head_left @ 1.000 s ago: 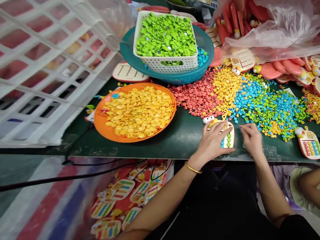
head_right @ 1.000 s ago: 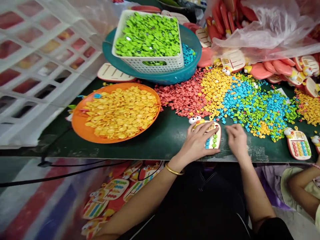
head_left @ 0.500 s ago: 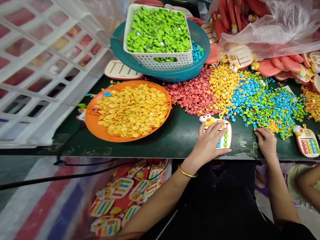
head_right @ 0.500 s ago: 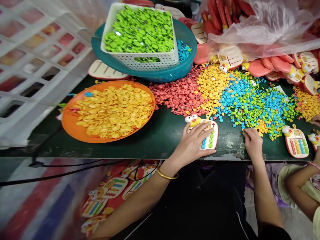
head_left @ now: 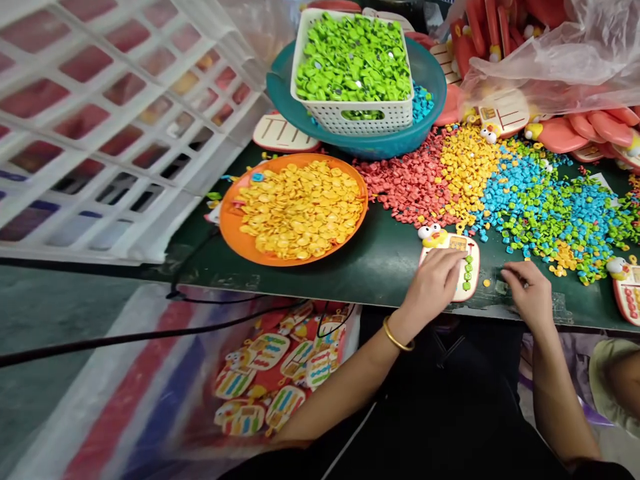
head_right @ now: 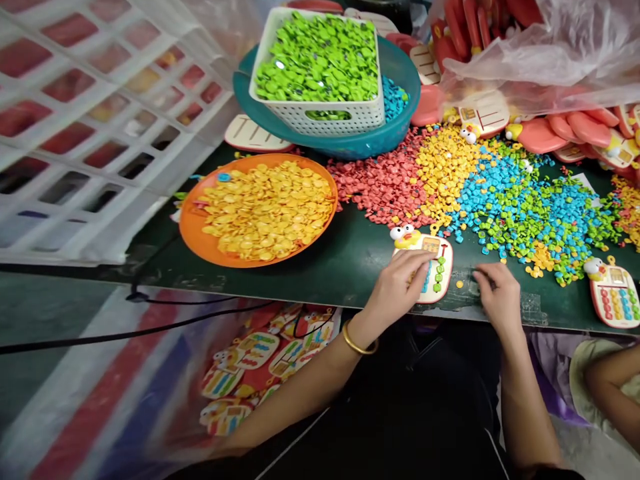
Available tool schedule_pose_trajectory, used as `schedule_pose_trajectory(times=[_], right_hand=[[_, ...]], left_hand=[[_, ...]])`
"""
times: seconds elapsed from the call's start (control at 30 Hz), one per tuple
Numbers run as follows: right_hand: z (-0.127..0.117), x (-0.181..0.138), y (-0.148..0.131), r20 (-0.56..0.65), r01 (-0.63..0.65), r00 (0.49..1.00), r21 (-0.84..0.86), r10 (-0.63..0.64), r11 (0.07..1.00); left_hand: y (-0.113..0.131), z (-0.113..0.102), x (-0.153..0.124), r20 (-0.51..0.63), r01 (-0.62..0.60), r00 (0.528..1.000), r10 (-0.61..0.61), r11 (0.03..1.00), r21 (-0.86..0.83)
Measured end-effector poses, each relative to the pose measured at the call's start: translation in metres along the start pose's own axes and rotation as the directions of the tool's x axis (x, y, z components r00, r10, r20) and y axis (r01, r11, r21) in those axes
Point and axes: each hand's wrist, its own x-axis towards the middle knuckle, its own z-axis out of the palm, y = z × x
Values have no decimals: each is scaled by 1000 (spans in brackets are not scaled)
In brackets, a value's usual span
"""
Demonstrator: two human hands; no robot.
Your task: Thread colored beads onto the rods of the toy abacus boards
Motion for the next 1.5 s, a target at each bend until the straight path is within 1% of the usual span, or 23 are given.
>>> schedule_pose_trajectory(times=[0.07, 0.1, 0.23, 0.3, 0.33, 0.4, 0.47, 0.53, 0.57, 0.63, 0.73, 0.83, 0.93, 1.0, 1.03, 1.1, 1.17, 1.2, 1.23, 1.3, 1.37, 1.43, 1.5], right_hand=[[4, -6, -2, 124, 28, 992, 8, -29, 1000], [7, -9, -2, 159, 51, 986, -4, -50, 999], [16, -15, -2, 172, 166, 973, -46, -156, 985], [15, -16, -8, 159, 186, 970, 11, -185, 982], [13, -17, -14, 155, 184, 969, 66, -192, 981], [8, -20, -29, 139, 165, 971, 200, -195, 966], [3, -23, -43, 96, 143, 979, 308, -180, 940], [2, -25, -54, 36, 119, 989, 375, -143, 919], [2, -25, -57, 8, 106, 993, 396, -119, 912], [5, -24, -60, -27, 91, 996, 411, -88, 907], [9, -18, -59, -41, 132, 991, 355, -126, 925], [7, -8, -57, 50, 212, 971, 268, -233, 940], [5, 5, -54, 167, 297, 927, 214, -335, 930], [8, 16, -49, 189, 349, 905, 184, -382, 919], [11, 23, -45, 179, 367, 902, 162, -393, 916], [20, 38, -35, 144, 386, 907, 95, -396, 918], [29, 53, -25, 149, 393, 908, 23, -392, 919], [32, 59, -20, 174, 400, 903, 1, -394, 917], [36, 64, -16, 211, 409, 893, -8, -398, 913], [39, 70, -9, 274, 421, 872, 3, -405, 907], [41, 70, -6, 291, 401, 872, 37, -394, 915], [40, 68, -5, 252, 330, 904, 98, -344, 939], [37, 64, -6, 192, 186, 954, 217, -229, 958]], left_hand=[[-11, -2, -3, -16, 21, 1000, -21, 1000, 18], [-13, -2, -5, -11, 20, 1000, -20, 1000, 23], [-7, -2, -10, -25, 11, 1000, -12, 999, -34], [3, -5, -13, -47, 40, 998, -45, 995, -89], [10, -6, -15, -33, 74, 996, -79, 989, -128], [24, -9, -17, 69, 175, 984, -163, 955, -241], [37, -10, -18, 198, 286, 954, -225, 882, -374], [46, -9, -17, 252, 345, 935, -251, 808, -478], [49, -8, -16, 244, 350, 935, -259, 788, -506], [51, -6, -15, 192, 336, 942, -276, 794, -506], [45, 0, -14, 94, 330, 942, -322, 843, -424], [38, 4, -12, 82, 338, 939, -333, 860, -382], [30, 3, -8, 95, 318, 948, -304, 880, -353], [24, -1, -5, 81, 281, 960, -269, 918, -280], [20, -4, -3, 45, 253, 967, -250, 943, -216], [7, -9, -3, -125, 241, 962, -243, 970, -33], [-9, -11, -6, -327, 329, 905, -273, 935, 130], [-17, -10, -9, -375, 380, 878, -297, 909, 170], [-24, -9, -11, -373, 405, 871, -319, 896, 181], [-36, -4, -16, -317, 387, 889, -330, 911, 139], [-42, 1, -19, -288, 321, 910, -299, 946, 34], [-43, 4, -21, -284, 238, 924, -258, 966, -104], [-41, 5, -24, -286, 142, 937, -200, 967, -210]])
